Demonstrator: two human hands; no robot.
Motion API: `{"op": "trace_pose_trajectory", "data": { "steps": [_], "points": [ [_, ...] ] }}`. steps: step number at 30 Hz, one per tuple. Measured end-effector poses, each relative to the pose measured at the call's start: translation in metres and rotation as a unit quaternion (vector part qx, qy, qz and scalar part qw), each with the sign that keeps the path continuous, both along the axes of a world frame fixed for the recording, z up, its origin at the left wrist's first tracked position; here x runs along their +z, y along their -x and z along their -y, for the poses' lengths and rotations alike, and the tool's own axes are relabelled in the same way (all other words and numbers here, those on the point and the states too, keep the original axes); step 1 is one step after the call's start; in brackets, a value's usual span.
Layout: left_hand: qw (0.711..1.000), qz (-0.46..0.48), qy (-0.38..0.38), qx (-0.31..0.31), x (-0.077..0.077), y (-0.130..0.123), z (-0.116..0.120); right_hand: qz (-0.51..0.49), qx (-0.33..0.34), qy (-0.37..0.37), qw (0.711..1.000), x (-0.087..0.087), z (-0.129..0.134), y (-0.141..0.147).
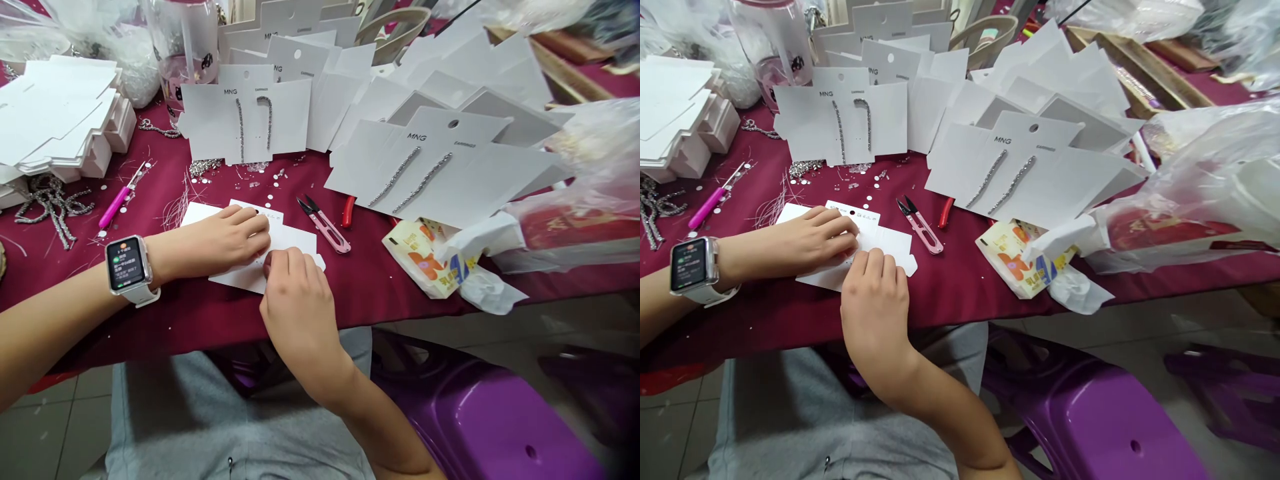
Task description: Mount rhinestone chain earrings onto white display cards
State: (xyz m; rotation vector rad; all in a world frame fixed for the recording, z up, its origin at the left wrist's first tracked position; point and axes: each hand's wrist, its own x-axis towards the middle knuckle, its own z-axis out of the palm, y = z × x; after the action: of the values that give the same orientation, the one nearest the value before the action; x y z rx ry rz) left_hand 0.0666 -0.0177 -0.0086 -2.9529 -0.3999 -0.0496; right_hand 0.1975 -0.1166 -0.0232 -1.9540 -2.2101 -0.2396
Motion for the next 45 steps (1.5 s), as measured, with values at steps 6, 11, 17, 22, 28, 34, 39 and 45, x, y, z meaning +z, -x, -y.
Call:
{"op": "trace_pose_trajectory", "data": {
  "steps": [6,11,17,22,28,34,39,45],
  "points": [
    [0.999,0.018,0.041,0.017,-0.005,0.002,0.001,-0.084,0.018,0.013,0.996,-0.007,-0.002,-0.008],
    [0.996,0.034,0.08,0.01,-0.009,0.003,-0.002,-0.168,-0.002,0.036,0.985,-0.002,-0.001,-0.01],
    [0.991,0.026,0.125,0.024,-0.004,0.001,-0.003,-0.163,-0.04,0.099,0.981,0.005,-0.002,-0.001],
    [0.978,0.057,0.2,0.031,0.001,0.001,-0.003,-0.079,-0.048,0.037,0.995,0.003,0.001,0.005],
    [0.99,0.016,0.138,0.025,0.006,0.002,0.0,-0.012,-0.039,0.002,0.999,-0.003,-0.001,0.008],
    [1.0,-0.015,0.024,0.008,0.008,-0.003,0.005,-0.058,-0.039,-0.029,0.997,-0.014,-0.007,0.005],
    [1.0,-0.024,-0.017,-0.002,0.012,-0.004,0.008,-0.121,-0.019,-0.053,0.991,-0.019,-0.005,0.002],
    [0.998,-0.017,-0.053,-0.012,0.016,-0.006,0.009,-0.087,0.038,-0.033,0.995,-0.011,0.003,-0.005]
  ]
}}
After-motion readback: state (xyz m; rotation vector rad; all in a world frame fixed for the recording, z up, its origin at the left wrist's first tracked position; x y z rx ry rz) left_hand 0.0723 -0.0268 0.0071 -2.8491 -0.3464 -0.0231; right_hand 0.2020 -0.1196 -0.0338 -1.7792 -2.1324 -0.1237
